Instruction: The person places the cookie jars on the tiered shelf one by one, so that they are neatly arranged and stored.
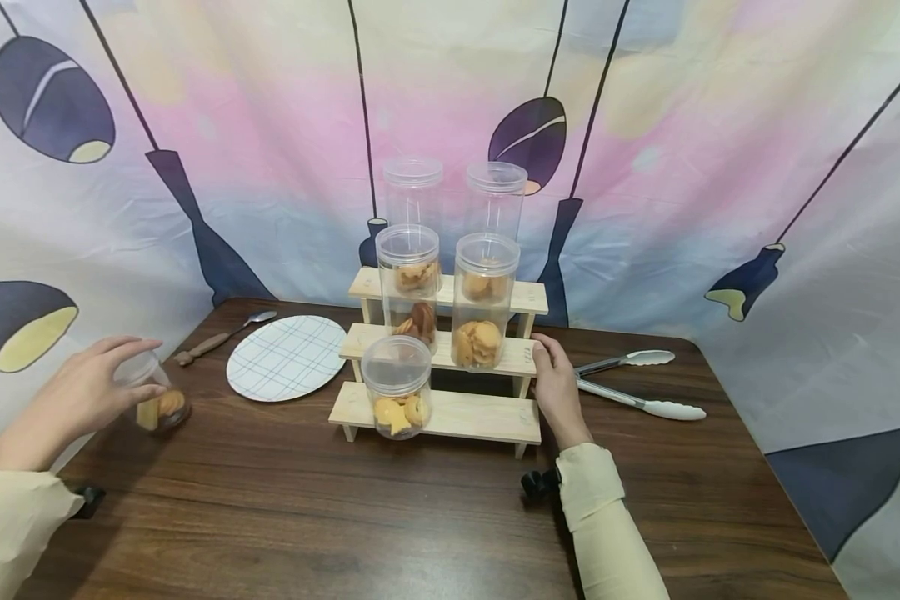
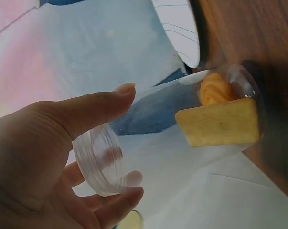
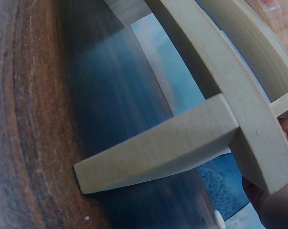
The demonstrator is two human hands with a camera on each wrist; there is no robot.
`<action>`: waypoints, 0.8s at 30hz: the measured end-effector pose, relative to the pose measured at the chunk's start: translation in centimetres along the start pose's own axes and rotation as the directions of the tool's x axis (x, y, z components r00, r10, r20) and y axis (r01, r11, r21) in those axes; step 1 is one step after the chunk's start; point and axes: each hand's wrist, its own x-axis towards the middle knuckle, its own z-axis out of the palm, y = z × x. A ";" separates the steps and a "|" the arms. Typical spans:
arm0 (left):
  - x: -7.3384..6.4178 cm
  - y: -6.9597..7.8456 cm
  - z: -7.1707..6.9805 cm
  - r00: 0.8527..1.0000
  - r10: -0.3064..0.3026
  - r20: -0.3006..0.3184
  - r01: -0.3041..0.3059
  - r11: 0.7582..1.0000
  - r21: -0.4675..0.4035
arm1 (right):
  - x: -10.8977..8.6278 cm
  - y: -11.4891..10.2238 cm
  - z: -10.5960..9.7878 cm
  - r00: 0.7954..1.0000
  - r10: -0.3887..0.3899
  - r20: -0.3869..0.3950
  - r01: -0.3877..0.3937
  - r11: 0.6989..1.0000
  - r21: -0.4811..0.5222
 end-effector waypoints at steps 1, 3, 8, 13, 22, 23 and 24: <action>0.0 0.3 -0.2 1.000 0.003 -0.002 -0.003 1.000 -0.002 | 0.0 0.0 0.0 1.000 0.000 0.001 0.000 1.000 -0.001; -0.1 1.0 -0.6 1.000 0.009 -0.002 -0.009 1.000 -0.008 | 0.0 0.0 0.0 1.000 0.000 0.003 0.000 1.000 -0.002; 0.0 3.4 -1.4 0.998 0.066 -0.007 -0.067 0.997 -0.024 | 0.0 0.0 0.0 1.000 0.000 0.004 0.000 1.000 0.009; 0.1 5.8 -1.6 0.991 0.131 -0.031 -0.132 0.991 -0.033 | -0.1 0.0 0.0 1.000 0.002 0.004 -0.002 1.000 0.007; -0.4 9.7 -1.3 0.965 0.255 -0.065 -0.259 0.964 -0.067 | -0.1 -0.2 0.0 1.000 0.010 0.015 -0.010 1.000 0.017; -0.5 10.2 -1.3 0.959 0.276 -0.070 -0.281 0.957 -0.067 | -0.1 -0.2 0.0 1.000 0.010 0.015 -0.010 1.000 0.018; -0.6 10.7 -1.3 0.954 0.291 -0.074 -0.296 0.953 -0.063 | -0.1 -0.2 0.0 1.000 0.009 0.013 -0.009 1.000 0.017</action>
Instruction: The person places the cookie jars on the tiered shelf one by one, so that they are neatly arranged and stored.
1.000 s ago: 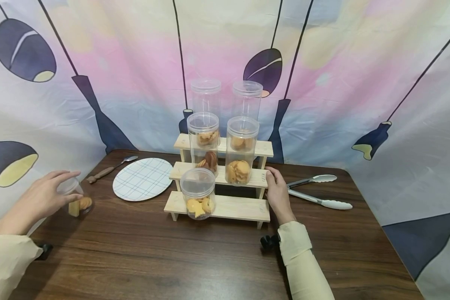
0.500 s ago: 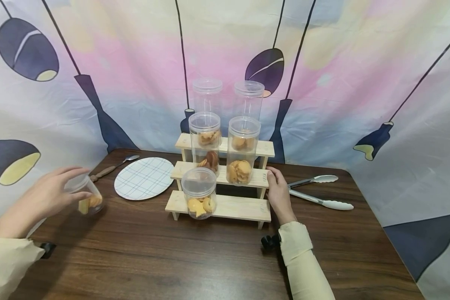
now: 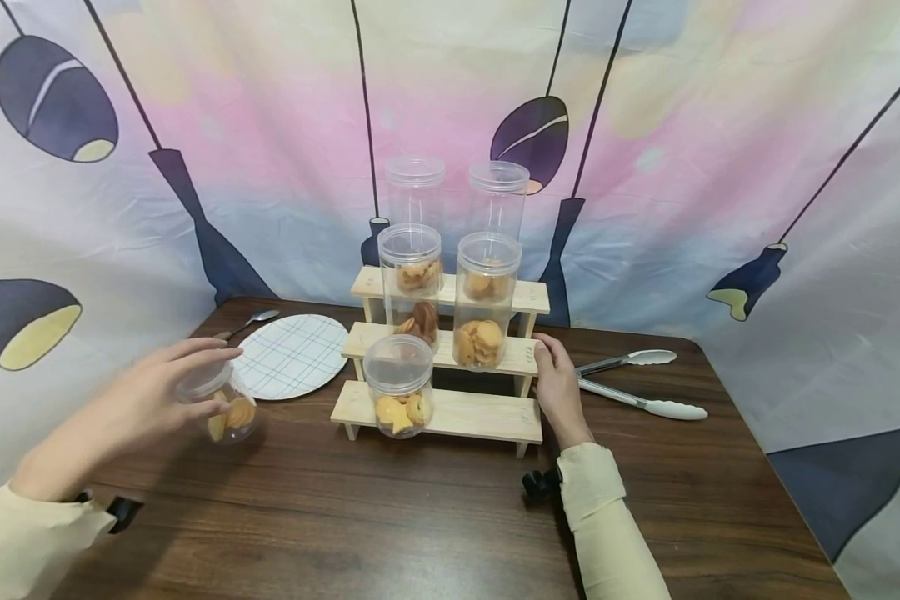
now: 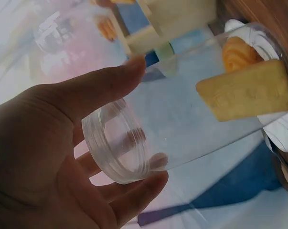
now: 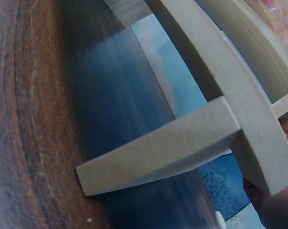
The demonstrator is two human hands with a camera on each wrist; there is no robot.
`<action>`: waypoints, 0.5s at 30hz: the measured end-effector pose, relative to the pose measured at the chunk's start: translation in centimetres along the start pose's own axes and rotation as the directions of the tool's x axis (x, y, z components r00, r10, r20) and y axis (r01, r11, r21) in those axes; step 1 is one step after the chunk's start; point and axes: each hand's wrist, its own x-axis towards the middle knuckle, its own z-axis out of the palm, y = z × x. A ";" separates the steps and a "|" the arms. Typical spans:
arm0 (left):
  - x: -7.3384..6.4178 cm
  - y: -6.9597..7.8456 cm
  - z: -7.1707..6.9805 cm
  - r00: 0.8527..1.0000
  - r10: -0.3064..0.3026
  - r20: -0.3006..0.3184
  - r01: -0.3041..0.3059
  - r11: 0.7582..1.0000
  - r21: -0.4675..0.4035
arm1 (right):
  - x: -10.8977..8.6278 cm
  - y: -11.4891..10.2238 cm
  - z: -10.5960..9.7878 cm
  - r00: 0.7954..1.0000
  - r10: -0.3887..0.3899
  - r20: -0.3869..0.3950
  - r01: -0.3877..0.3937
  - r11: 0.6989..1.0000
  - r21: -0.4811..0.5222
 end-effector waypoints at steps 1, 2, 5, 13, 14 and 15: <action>0.0 0.5 0.0 1.000 0.018 -0.003 -0.018 1.000 0.001 | 0.0 0.0 0.0 1.000 0.000 -0.002 0.000 1.000 -0.002; 0.1 1.0 0.0 1.000 0.031 -0.002 -0.031 1.000 0.001 | 0.0 0.0 0.0 1.000 0.000 -0.005 0.000 1.000 -0.004; 0.2 2.5 0.0 0.999 0.038 0.034 -0.038 0.999 0.007 | 0.0 0.1 0.0 1.000 0.001 -0.011 -0.001 1.000 -0.006; 0.7 6.4 0.3 0.994 0.070 0.086 -0.070 0.998 -0.002 | 0.0 0.0 -0.1 1.000 0.002 0.002 -0.002 1.000 0.004; 0.8 6.9 0.4 0.993 0.082 0.087 -0.081 0.997 -0.008 | 0.0 -0.1 -0.1 1.000 0.001 0.002 -0.001 1.000 0.000; 1.0 7.4 0.5 0.992 0.094 0.087 -0.093 0.996 -0.012 | 0.0 -0.1 -0.1 1.000 0.003 -0.003 -0.003 1.000 0.000</action>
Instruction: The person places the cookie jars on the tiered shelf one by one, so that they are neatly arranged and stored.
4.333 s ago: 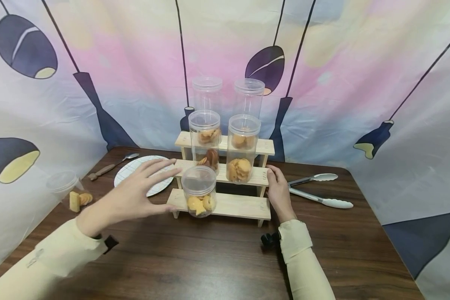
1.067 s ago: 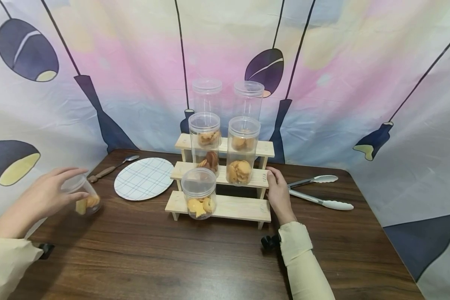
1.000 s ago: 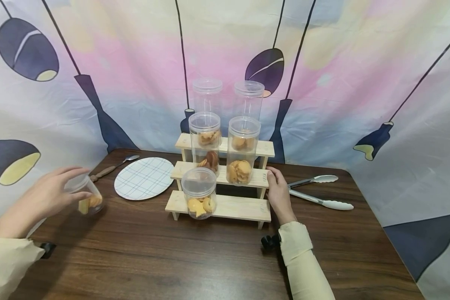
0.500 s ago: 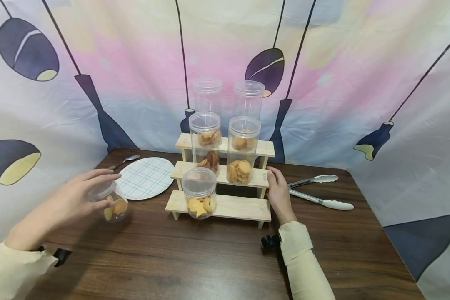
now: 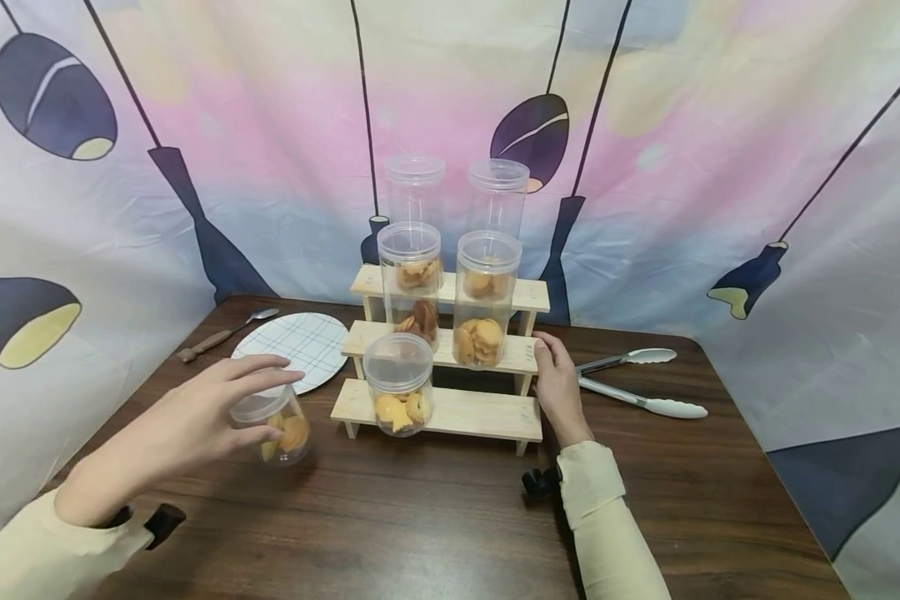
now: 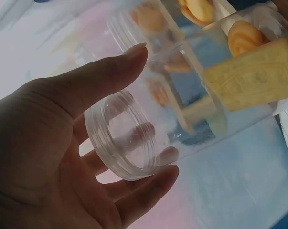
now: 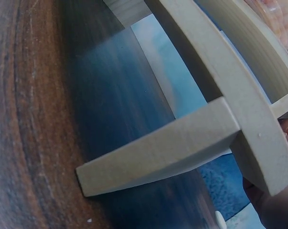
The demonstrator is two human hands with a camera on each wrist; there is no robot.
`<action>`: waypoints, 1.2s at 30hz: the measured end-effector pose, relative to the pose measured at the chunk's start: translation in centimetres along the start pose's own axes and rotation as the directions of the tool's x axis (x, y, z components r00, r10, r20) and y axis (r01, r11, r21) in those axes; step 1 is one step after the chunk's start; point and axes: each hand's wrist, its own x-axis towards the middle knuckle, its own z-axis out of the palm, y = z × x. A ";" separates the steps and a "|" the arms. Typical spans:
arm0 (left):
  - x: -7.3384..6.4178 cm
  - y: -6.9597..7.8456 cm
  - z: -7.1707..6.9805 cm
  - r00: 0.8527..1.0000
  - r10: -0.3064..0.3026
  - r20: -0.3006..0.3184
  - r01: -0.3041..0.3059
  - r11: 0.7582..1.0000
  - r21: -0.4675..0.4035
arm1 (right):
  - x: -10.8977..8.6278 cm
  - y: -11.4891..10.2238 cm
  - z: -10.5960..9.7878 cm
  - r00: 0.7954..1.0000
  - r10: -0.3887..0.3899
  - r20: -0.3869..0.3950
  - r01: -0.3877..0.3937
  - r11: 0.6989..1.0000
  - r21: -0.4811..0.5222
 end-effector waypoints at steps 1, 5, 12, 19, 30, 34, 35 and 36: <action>0.2 0.4 0.1 1.000 0.012 0.004 -0.012 1.000 -0.003 | 0.0 0.0 0.0 1.000 -0.002 -0.002 0.002 1.000 -0.003; 1.0 2.0 0.6 0.997 0.071 0.027 -0.070 0.997 -0.029 | 0.0 0.0 0.0 1.000 -0.002 0.000 0.002 1.000 -0.004; 2.5 4.3 1.8 0.982 0.164 0.094 -0.156 0.984 -0.089 | -0.1 0.2 0.3 1.000 0.013 0.010 -0.013 1.000 -0.001; 4.1 6.6 2.4 0.954 0.290 0.080 -0.277 0.950 -0.143 | 0.1 0.2 0.1 1.000 0.008 -0.010 -0.008 1.000 -0.020; 6.6 9.9 3.4 0.915 0.395 0.076 -0.382 0.913 -0.145 | 0.2 0.2 -0.1 1.000 -0.003 0.004 0.003 1.000 -0.017; 7.7 10.5 4.0 0.895 0.443 0.050 -0.434 0.891 -0.131 | 0.2 0.2 -0.1 1.000 -0.010 0.004 0.010 1.000 -0.020; 8.0 10.7 4.1 0.890 0.455 0.040 -0.447 0.885 -0.126 | 0.2 0.2 -0.1 1.000 -0.010 0.005 0.010 1.000 -0.021; 8.2 10.8 4.2 0.884 0.467 0.032 -0.460 0.880 -0.118 | 0.2 0.2 -0.1 1.000 -0.011 0.006 0.011 1.000 -0.024</action>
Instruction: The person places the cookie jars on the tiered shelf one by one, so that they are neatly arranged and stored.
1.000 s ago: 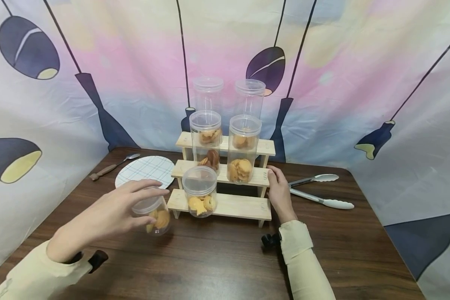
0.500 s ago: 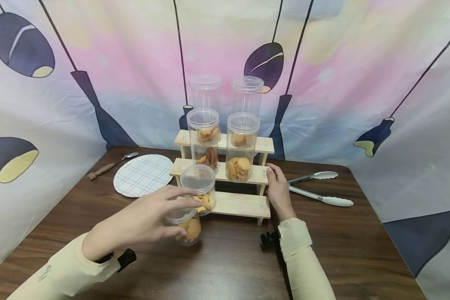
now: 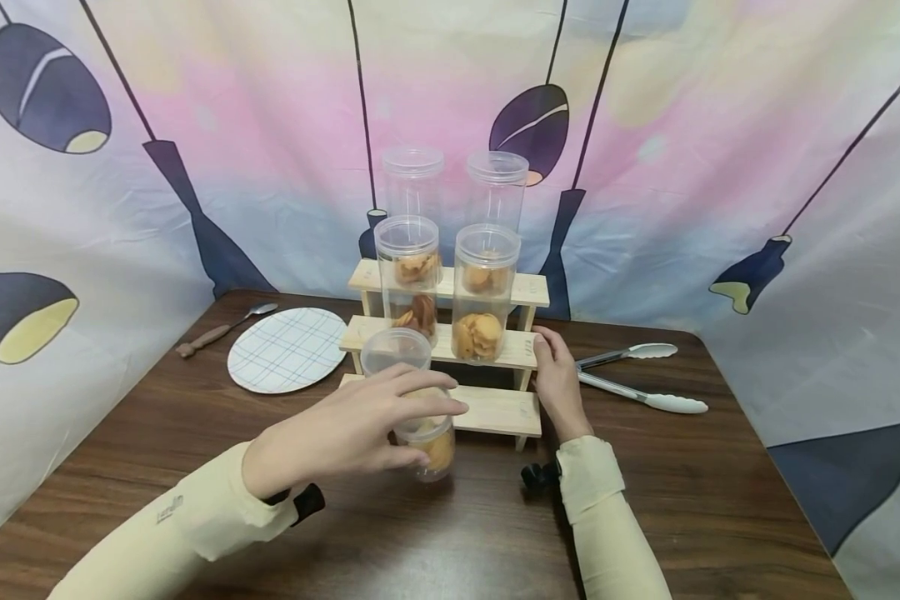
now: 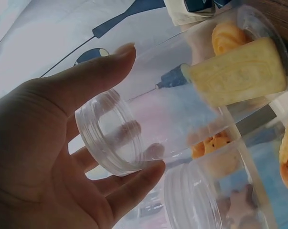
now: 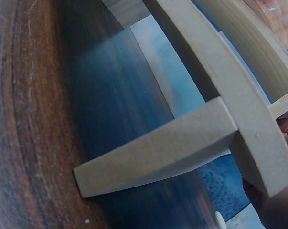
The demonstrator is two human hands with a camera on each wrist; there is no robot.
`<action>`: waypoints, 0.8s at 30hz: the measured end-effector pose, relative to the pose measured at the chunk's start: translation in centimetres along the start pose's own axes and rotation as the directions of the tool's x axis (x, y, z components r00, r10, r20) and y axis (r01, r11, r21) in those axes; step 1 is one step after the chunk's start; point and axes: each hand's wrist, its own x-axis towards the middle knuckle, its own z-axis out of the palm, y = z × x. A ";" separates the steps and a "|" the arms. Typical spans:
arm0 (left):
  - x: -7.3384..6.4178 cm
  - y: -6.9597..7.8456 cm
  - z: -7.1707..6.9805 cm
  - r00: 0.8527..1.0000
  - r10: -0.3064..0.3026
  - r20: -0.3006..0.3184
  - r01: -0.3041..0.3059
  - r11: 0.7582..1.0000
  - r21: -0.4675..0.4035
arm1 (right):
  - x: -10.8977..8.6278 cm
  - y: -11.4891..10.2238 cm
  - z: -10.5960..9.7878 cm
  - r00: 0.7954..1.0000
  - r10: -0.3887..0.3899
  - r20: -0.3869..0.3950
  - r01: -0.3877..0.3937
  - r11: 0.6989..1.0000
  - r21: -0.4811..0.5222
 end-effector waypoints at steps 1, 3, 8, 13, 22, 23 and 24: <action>0.3 -0.1 0.1 1.000 0.013 -0.004 -0.013 1.000 0.004 | 0.0 0.0 0.0 1.000 0.001 0.000 -0.001 1.000 0.001; 0.9 -0.1 0.3 1.000 0.016 0.005 -0.016 1.000 0.009 | 0.0 0.0 0.1 1.000 0.001 -0.003 -0.001 1.000 0.003; 2.4 -0.4 0.6 0.998 -0.020 0.059 0.019 1.000 0.017 | 0.0 0.0 0.1 1.000 -0.001 -0.003 0.001 1.000 0.007; 3.8 -0.7 0.9 0.996 -0.047 0.080 0.047 0.999 0.005 | 0.0 0.1 -0.1 1.000 -0.001 0.014 0.001 1.000 0.017; 5.2 -0.7 2.3 0.992 -0.074 0.106 0.071 0.997 0.036 | 0.0 0.0 -0.1 1.000 -0.017 0.020 0.016 0.999 0.034; 5.3 -0.8 2.5 0.993 -0.069 0.095 0.065 0.997 0.042 | 0.0 0.1 -0.1 1.000 -0.018 0.020 0.018 0.999 0.033; 5.4 -0.8 2.7 0.995 -0.062 0.081 0.058 0.997 0.051 | 0.0 0.0 -0.1 1.000 -0.017 0.017 0.016 0.999 0.038</action>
